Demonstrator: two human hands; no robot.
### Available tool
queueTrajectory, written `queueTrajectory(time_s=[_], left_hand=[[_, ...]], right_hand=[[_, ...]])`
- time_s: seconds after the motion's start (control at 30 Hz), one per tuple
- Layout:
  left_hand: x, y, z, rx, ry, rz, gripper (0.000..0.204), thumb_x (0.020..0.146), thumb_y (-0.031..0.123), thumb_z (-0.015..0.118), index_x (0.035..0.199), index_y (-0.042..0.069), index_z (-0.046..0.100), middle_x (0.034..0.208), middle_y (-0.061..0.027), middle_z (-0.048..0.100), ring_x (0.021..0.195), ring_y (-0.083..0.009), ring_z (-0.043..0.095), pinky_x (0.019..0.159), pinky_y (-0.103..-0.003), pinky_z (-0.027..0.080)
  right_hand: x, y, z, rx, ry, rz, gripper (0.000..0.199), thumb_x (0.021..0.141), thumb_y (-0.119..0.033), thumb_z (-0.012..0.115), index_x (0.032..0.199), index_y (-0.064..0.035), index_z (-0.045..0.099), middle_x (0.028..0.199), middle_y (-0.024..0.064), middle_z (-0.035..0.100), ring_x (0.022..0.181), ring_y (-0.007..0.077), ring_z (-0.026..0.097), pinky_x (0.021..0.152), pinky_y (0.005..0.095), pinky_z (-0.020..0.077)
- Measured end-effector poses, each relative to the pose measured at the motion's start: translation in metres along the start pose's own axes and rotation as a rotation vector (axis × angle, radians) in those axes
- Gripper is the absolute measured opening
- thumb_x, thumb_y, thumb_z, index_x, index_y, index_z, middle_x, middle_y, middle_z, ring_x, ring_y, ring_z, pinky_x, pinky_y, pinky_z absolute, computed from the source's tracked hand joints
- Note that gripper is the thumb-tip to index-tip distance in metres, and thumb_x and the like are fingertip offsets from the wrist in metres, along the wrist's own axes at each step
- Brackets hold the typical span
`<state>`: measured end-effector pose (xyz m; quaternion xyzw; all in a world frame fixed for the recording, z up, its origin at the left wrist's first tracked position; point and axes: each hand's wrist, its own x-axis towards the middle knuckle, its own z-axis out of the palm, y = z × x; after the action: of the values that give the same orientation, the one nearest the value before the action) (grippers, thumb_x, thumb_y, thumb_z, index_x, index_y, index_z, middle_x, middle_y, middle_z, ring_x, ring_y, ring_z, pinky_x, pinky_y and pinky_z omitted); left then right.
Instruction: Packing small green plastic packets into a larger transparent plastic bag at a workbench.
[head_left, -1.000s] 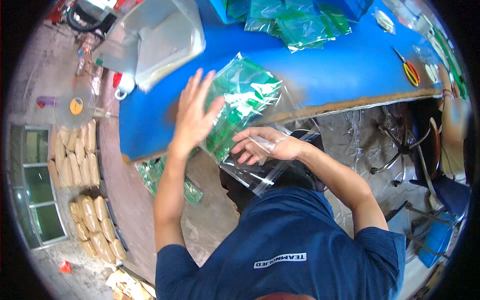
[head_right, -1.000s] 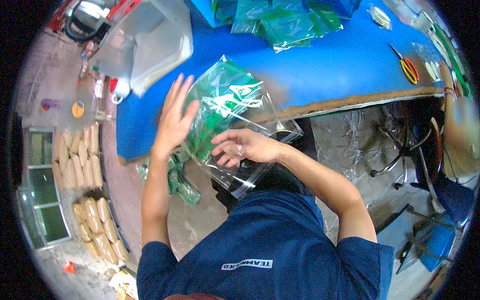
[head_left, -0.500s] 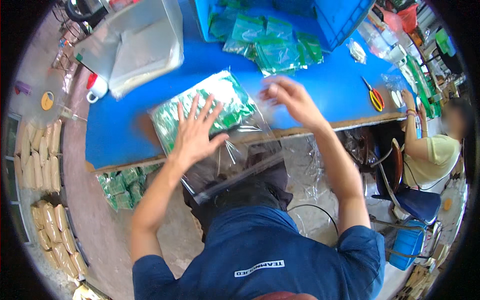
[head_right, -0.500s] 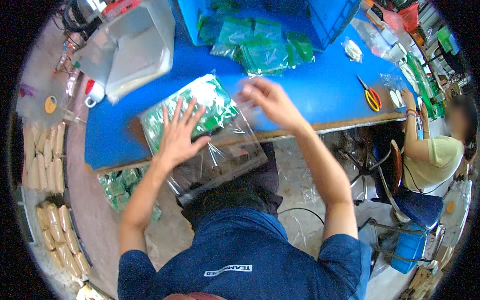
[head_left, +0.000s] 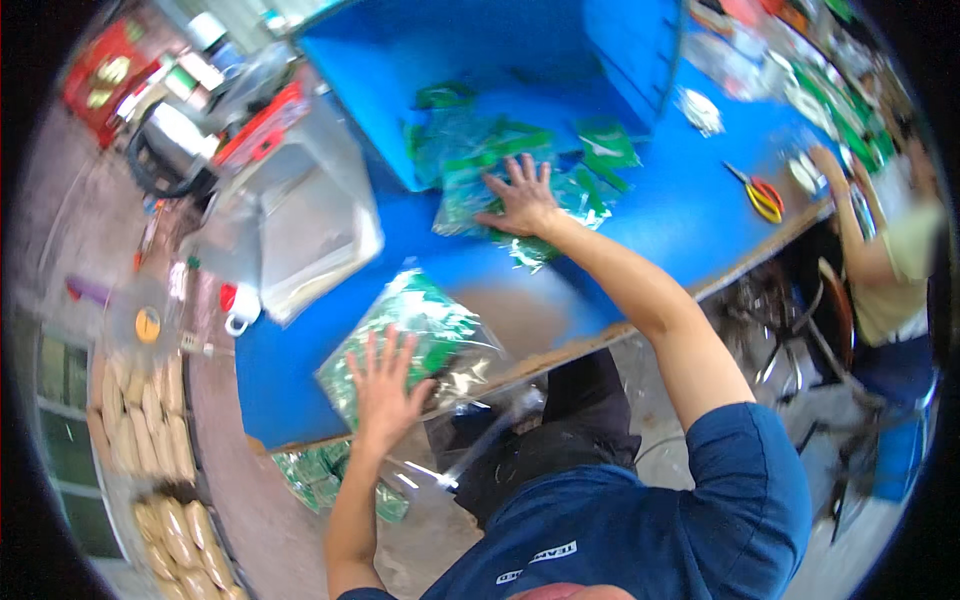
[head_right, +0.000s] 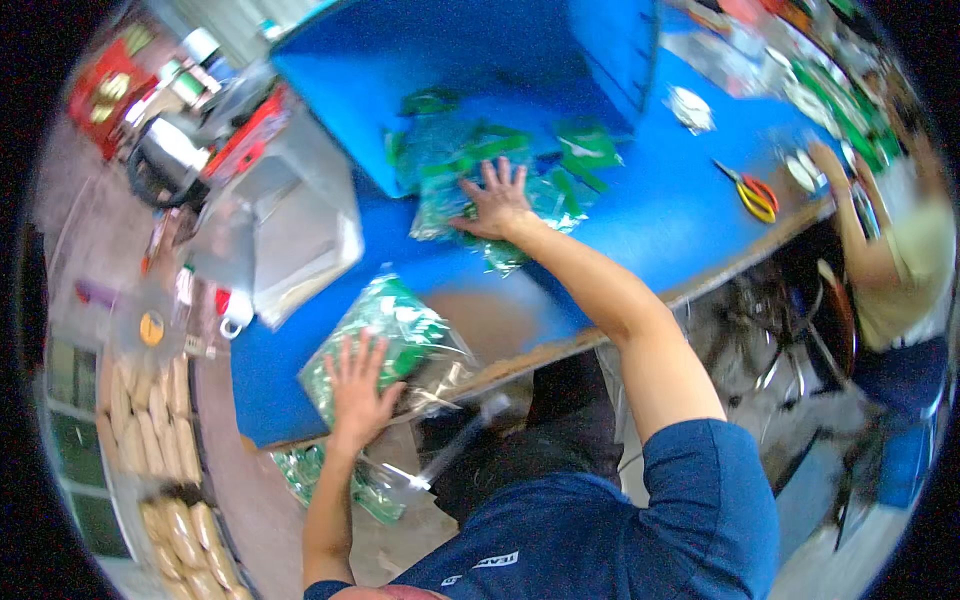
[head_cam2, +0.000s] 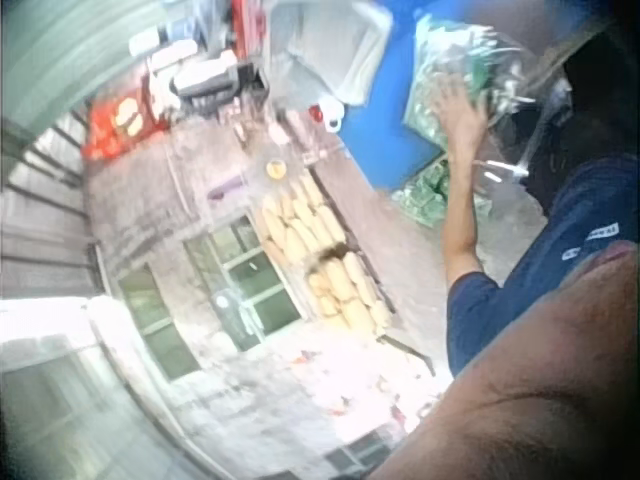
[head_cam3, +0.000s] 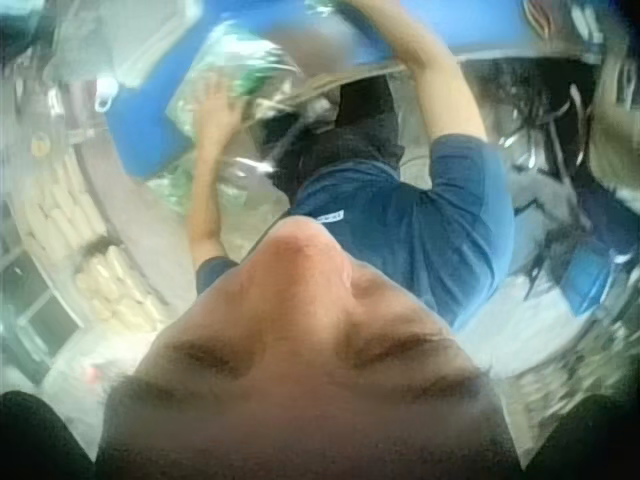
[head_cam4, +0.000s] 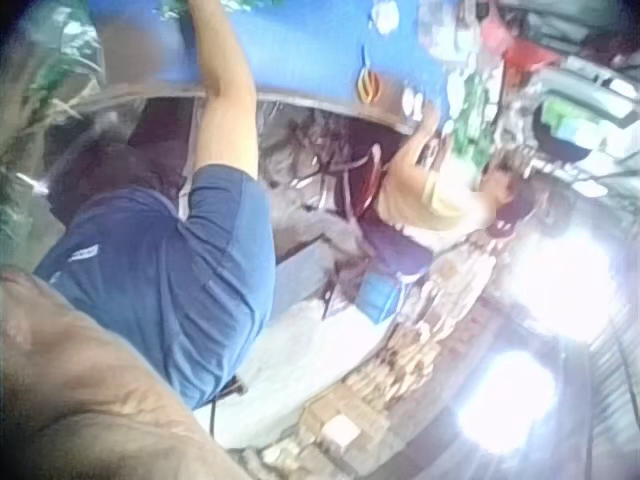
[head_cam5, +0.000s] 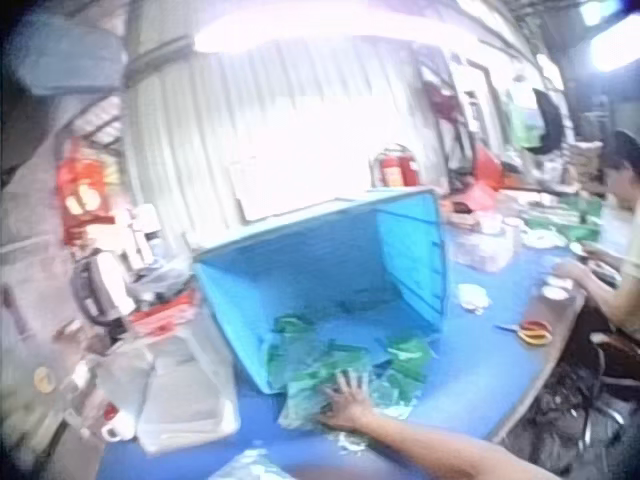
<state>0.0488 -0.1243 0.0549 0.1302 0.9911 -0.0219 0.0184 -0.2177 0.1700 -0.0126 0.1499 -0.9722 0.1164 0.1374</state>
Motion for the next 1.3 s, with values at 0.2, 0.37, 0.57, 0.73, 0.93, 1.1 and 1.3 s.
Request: queueTrajectory(time_s=[0.2, 0.37, 0.57, 0.73, 0.93, 1.1, 1.3], left_hand=[[0.014, -0.073, 0.008, 0.016, 0.122, 0.024, 0.074, 0.093, 0.046, 0.06, 0.155, 0.016, 0.033, 0.164, -0.0105, 0.022, 0.151, -0.0385, 0.014, 0.119, -0.062, 0.004], [0.021, -0.082, 0.009, 0.053, 0.158, 0.004, 0.076, 0.091, 0.041, 0.064, 0.155, 0.015, 0.032, 0.163, -0.0118, 0.024, 0.15, -0.0392, 0.016, 0.118, -0.063, 0.007], [0.011, -0.106, 0.014, 0.08, 0.139, -0.05, 0.073, 0.092, 0.05, 0.058, 0.155, 0.02, 0.033, 0.163, -0.0092, 0.023, 0.151, -0.0367, 0.016, 0.119, -0.061, 0.007], [0.02, -0.11, 0.004, -0.001, 0.067, -0.007, 0.074, 0.092, 0.04, 0.064, 0.155, 0.023, 0.029, 0.163, -0.0076, 0.024, 0.151, -0.0366, 0.016, 0.121, -0.06, 0.007], [0.012, -0.044, 0.013, 0.132, 0.352, -0.144, 0.057, 0.089, 0.025, 0.069, 0.141, 0.011, 0.05, 0.156, -0.013, 0.036, 0.146, -0.0324, 0.031, 0.119, -0.058, 0.021], [-0.014, 0.109, 0.033, -1.613, 0.292, -0.068, 0.058, 0.096, 0.032, 0.066, 0.14, -0.001, 0.046, 0.135, -0.0178, 0.056, 0.125, -0.0238, 0.056, 0.104, -0.038, 0.047], [-0.022, 0.151, 0.061, -2.326, 0.182, -0.345, 0.034, 0.096, 0.02, 0.066, 0.123, 0.0, 0.061, 0.115, -0.0109, 0.066, 0.098, -0.0191, 0.067, 0.082, -0.036, 0.06]], right_hand=[[-0.044, -0.006, -0.017, 0.116, -0.098, -0.054, 0.092, 0.079, -0.081, 0.049, 0.149, -0.02, 0.045, 0.153, 0.0282, 0.033, 0.143, 0.055, 0.022, 0.109, 0.0767, 0.0117], [-0.01, 0.028, -0.057, 0.634, 0.254, 0.151, 0.078, 0.081, -0.062, 0.067, 0.131, -0.0025, 0.057, 0.133, 0.0286, 0.054, 0.127, 0.0444, 0.049, 0.103, 0.0539, 0.042], [-0.001, 0.119, -0.042, -0.062, 0.148, 0.424, 0.07, 0.087, -0.058, 0.064, 0.122, 0.003, 0.057, 0.12, 0.0212, 0.061, 0.115, 0.0356, 0.058, 0.094, 0.0439, 0.0501], [-0.006, 0.155, -0.003, -0.49, -0.136, 0.237, 0.024, 0.094, -0.017, 0.054, 0.104, -0.0072, 0.073, 0.116, 0.0099, 0.067, 0.1, 0.029, 0.071, 0.069, 0.0418, 0.0601], [-0.004, 0.204, -0.048, -0.234, 0.28, 0.044, 0.027, 0.087, -0.004, 0.057, 0.112, 0.0039, 0.062, 0.106, 0.0221, 0.068, 0.09, 0.034, 0.068, 0.082, 0.0408, 0.0541], [-0.098, 0.039, -0.137, 1.325, 0.033, 0.159, 0.024, 0.091, -0.014, 0.067, 0.11, -0.0001, 0.065, 0.099, 0.0063, 0.07, 0.085, 0.0136, 0.064, 0.078, 0.0275, 0.0496], [-0.208, -0.069, -0.105, 1.09, -0.558, 0.152, 0.037, 0.089, -0.022, 0.072, 0.113, 0.0053, 0.065, 0.096, 0.0087, 0.07, 0.083, 0.0125, 0.061, 0.07, 0.0316, 0.0497]])
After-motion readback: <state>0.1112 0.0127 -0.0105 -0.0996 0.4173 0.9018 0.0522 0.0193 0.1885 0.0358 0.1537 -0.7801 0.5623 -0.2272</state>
